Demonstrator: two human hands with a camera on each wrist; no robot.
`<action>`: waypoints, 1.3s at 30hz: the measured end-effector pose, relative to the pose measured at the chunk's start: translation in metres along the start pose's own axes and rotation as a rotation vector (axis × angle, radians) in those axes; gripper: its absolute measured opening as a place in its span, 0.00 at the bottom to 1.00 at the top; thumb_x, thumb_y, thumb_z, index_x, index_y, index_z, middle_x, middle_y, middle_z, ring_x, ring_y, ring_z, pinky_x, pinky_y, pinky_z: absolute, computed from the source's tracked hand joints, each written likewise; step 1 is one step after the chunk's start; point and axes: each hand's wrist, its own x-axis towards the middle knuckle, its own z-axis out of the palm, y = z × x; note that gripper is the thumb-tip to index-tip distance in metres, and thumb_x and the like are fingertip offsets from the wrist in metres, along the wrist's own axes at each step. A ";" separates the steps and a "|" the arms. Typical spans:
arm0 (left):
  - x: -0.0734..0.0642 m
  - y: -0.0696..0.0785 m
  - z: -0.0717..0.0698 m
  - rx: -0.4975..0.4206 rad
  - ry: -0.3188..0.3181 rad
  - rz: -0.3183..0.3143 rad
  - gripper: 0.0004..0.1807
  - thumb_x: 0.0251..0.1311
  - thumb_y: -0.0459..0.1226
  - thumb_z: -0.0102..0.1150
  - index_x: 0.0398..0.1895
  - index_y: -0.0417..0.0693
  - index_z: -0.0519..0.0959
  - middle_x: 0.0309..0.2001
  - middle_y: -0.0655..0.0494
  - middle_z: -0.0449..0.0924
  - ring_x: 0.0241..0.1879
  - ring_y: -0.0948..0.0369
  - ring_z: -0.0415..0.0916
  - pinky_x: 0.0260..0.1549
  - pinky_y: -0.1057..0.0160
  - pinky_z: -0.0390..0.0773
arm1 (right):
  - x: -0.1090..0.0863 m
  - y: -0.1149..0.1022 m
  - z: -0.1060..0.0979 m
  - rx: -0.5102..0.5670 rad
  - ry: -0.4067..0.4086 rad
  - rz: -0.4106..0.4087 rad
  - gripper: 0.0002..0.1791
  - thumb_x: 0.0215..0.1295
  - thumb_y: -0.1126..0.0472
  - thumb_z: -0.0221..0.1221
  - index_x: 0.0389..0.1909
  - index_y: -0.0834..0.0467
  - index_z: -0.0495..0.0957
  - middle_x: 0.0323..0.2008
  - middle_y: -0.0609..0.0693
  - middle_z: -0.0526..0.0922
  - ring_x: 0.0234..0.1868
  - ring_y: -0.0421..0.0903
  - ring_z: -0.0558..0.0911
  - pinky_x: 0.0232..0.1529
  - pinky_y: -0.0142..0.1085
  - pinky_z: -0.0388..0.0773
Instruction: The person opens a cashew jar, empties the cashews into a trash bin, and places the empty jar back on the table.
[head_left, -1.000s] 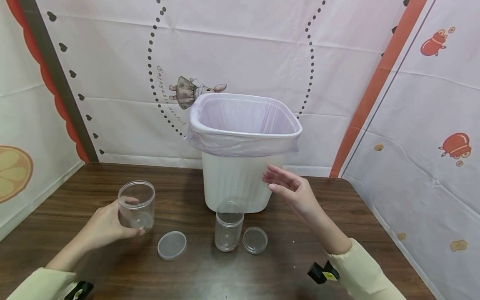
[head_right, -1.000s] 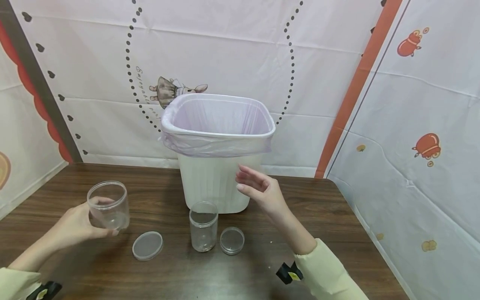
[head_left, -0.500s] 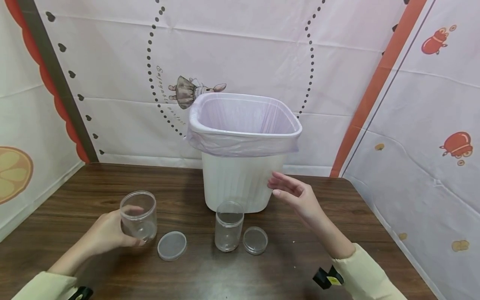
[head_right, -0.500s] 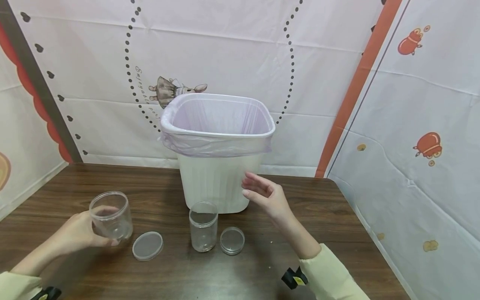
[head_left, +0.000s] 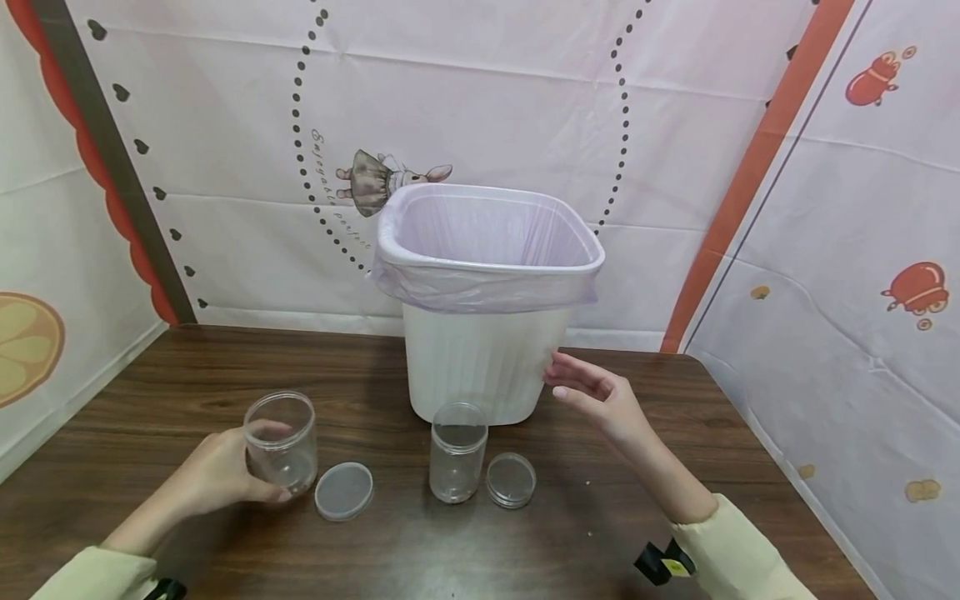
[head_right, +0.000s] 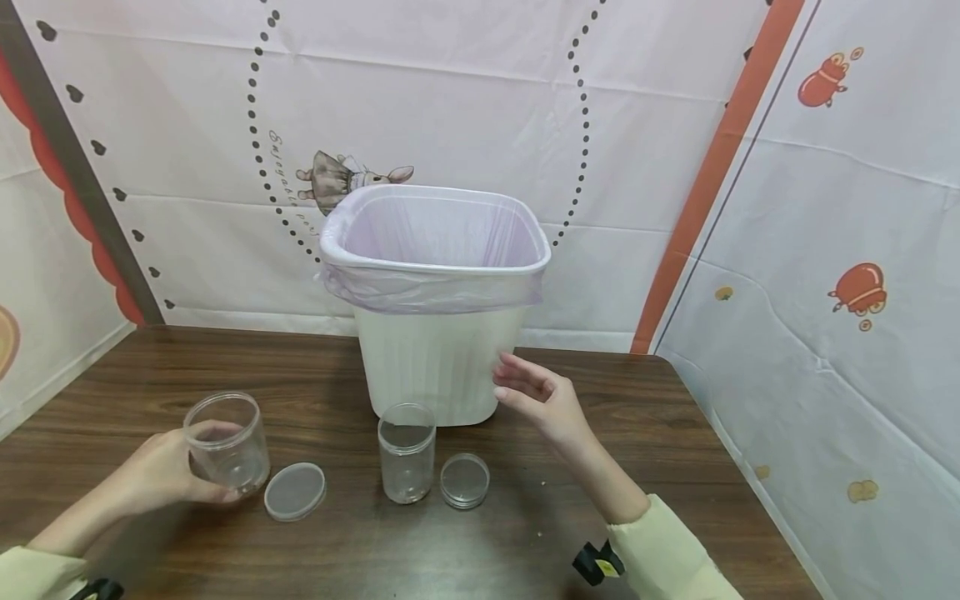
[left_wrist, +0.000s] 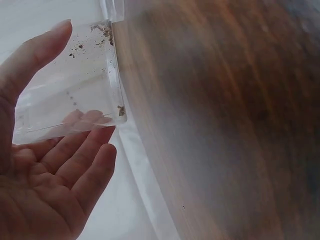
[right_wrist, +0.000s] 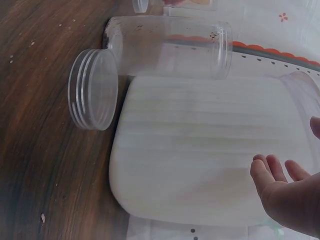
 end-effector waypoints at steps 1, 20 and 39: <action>0.000 0.000 0.000 -0.002 -0.010 -0.002 0.46 0.18 0.55 0.77 0.50 0.47 0.75 0.30 0.58 0.80 0.28 0.61 0.68 0.27 0.61 0.69 | 0.000 0.001 -0.001 -0.002 0.001 0.001 0.30 0.60 0.69 0.55 0.62 0.75 0.59 0.44 0.41 0.81 0.49 0.37 0.79 0.49 0.27 0.74; -0.001 -0.002 0.004 -0.032 -0.093 -0.027 0.48 0.20 0.56 0.76 0.51 0.44 0.72 0.38 0.50 0.80 0.36 0.57 0.73 0.30 0.58 0.72 | -0.004 0.011 -0.013 -0.009 0.014 0.017 0.22 0.61 0.69 0.55 0.57 0.65 0.67 0.43 0.38 0.82 0.48 0.38 0.79 0.47 0.29 0.75; -0.001 -0.016 0.002 -0.004 -0.150 -0.003 0.46 0.18 0.49 0.78 0.50 0.43 0.72 0.40 0.46 0.80 0.41 0.46 0.76 0.34 0.48 0.75 | -0.007 0.019 -0.024 0.031 0.024 0.059 0.18 0.61 0.68 0.56 0.52 0.53 0.71 0.43 0.38 0.82 0.48 0.39 0.80 0.48 0.29 0.75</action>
